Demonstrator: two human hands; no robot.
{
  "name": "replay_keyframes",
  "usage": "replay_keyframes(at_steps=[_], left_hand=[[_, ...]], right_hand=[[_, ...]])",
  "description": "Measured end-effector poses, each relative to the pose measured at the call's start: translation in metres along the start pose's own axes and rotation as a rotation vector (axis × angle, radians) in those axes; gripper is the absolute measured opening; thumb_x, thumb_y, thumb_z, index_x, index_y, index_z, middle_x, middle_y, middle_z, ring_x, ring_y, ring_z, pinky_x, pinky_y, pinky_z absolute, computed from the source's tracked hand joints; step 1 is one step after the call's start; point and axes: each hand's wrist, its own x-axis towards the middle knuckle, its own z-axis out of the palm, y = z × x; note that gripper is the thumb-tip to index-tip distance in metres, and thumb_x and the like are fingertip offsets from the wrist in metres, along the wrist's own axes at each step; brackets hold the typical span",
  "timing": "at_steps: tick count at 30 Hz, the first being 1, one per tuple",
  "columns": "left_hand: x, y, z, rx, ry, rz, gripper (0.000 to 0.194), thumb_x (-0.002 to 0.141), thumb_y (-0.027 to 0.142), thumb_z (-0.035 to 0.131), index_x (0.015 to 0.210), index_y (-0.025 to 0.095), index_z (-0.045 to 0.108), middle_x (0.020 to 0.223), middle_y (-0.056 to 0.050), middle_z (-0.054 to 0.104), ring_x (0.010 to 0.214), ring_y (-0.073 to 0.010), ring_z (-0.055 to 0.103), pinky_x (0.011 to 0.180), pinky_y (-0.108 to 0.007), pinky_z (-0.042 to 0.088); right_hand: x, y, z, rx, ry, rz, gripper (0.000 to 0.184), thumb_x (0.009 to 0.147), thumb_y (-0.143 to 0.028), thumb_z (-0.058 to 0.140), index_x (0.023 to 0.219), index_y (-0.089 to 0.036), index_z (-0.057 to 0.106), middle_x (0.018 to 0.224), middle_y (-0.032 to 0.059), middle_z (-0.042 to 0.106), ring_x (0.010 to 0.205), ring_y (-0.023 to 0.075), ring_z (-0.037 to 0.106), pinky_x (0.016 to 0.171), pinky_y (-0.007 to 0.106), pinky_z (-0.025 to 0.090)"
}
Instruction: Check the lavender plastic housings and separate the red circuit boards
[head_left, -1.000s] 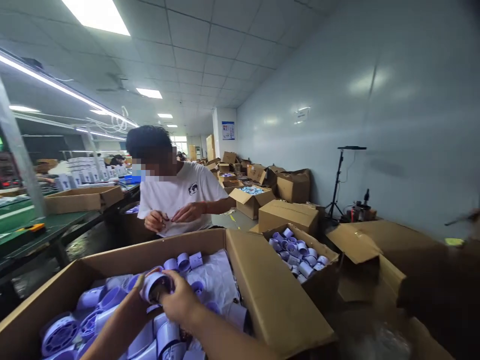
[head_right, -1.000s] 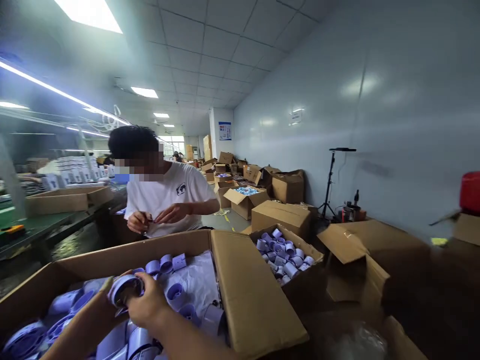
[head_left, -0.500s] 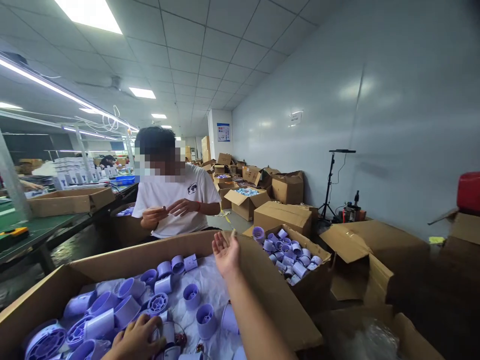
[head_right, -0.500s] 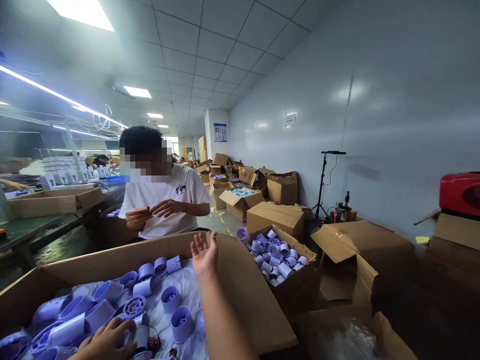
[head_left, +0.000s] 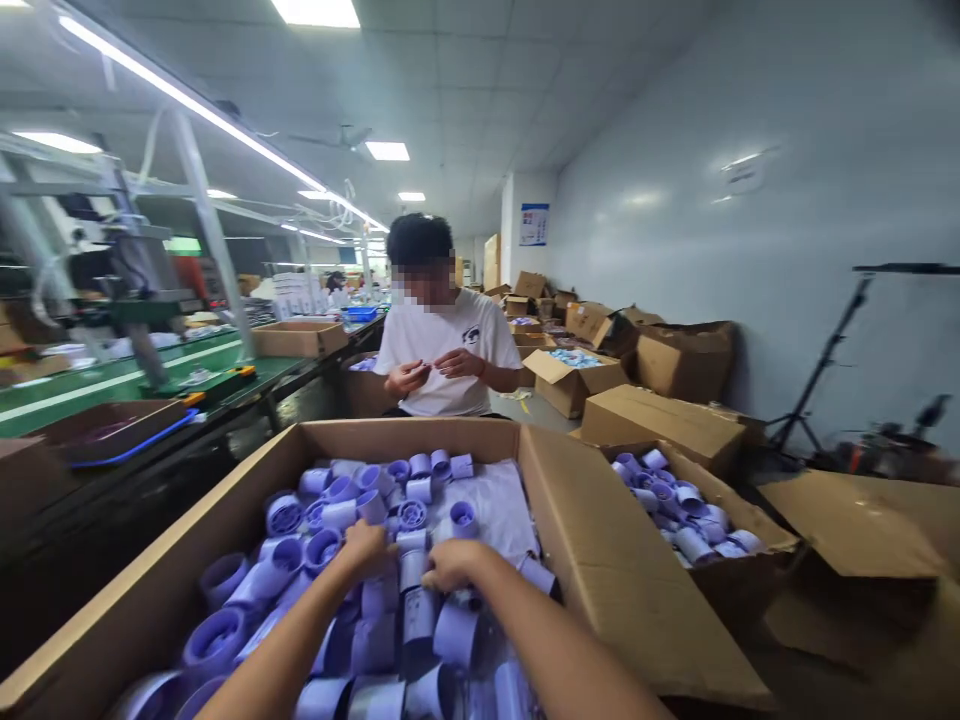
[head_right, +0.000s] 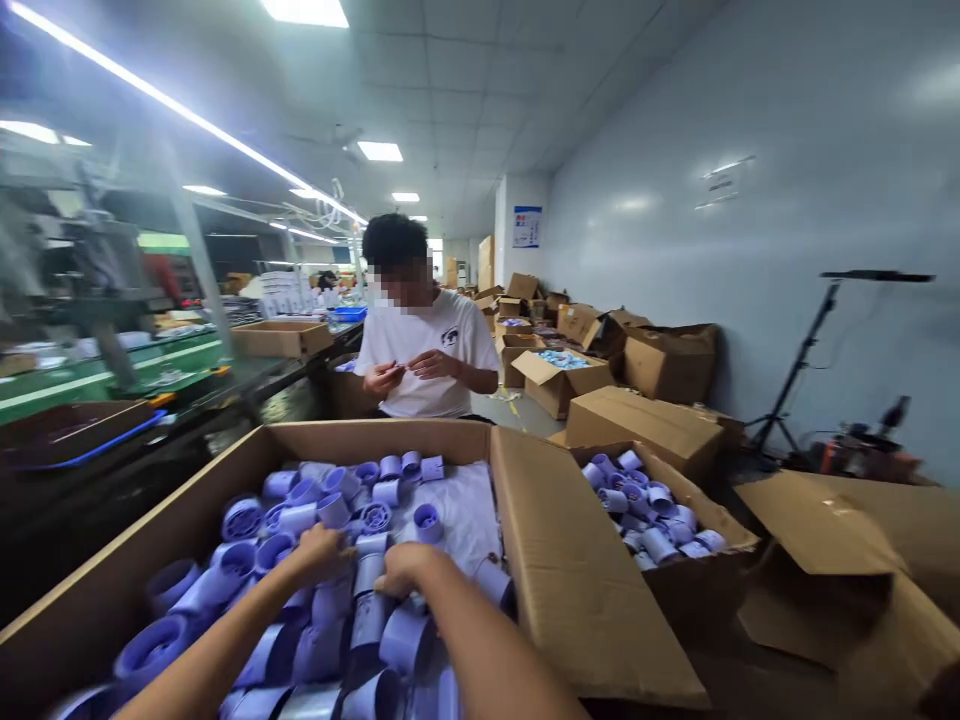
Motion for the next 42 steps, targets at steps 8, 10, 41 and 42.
replay_keyframes(at_steps=[8, 10, 41, 42], left_hand=[[0.003, 0.000, -0.025, -0.228, 0.215, -0.034, 0.016, 0.068, 0.030, 0.053, 0.060, 0.017, 0.056, 0.064, -0.002, 0.057, 0.071, -0.0191, 0.054, 0.064, -0.027, 0.039], [0.000, 0.001, -0.029, -0.295, 0.239, 0.003, 0.011, 0.067, 0.027, 0.053, 0.063, 0.017, 0.056, 0.065, -0.001, 0.056, 0.071, -0.0182, 0.054, 0.065, -0.027, 0.039], [-0.015, 0.009, -0.013, -0.722, -0.168, 0.484, 0.038, 0.071, 0.043, 0.061, 0.096, 0.016, 0.071, 0.081, -0.001, 0.065, 0.074, -0.0141, 0.052, 0.067, -0.022, 0.040], [-0.015, 0.010, -0.012, -0.743, -0.161, 0.497, 0.037, 0.073, 0.043, 0.059, 0.093, 0.015, 0.071, 0.081, -0.001, 0.065, 0.074, -0.0144, 0.051, 0.067, -0.022, 0.040]], right_hand=[[-0.010, 0.000, -0.012, -0.217, -0.022, 0.247, 0.015, 0.060, -0.008, 0.063, 0.069, -0.018, 0.071, 0.082, 0.0115, 0.073, 0.085, 0.0290, 0.066, 0.076, 0.039, 0.046], [-0.012, -0.002, -0.012, -0.241, 0.075, 0.296, 0.020, 0.070, -0.016, 0.060, 0.087, -0.018, 0.071, 0.101, 0.0158, 0.071, 0.100, 0.0323, 0.062, 0.087, 0.046, 0.040], [-0.005, -0.018, -0.033, 0.985, 0.535, -0.102, 0.045, 0.048, -0.058, 0.069, 0.068, -0.018, 0.063, 0.057, -0.0008, 0.060, 0.048, 0.0107, 0.049, 0.045, 0.024, 0.033], [-0.006, -0.019, -0.032, 1.011, 0.550, -0.109, 0.045, 0.047, -0.057, 0.070, 0.067, -0.018, 0.063, 0.055, -0.0012, 0.059, 0.047, 0.0107, 0.048, 0.045, 0.024, 0.033]])
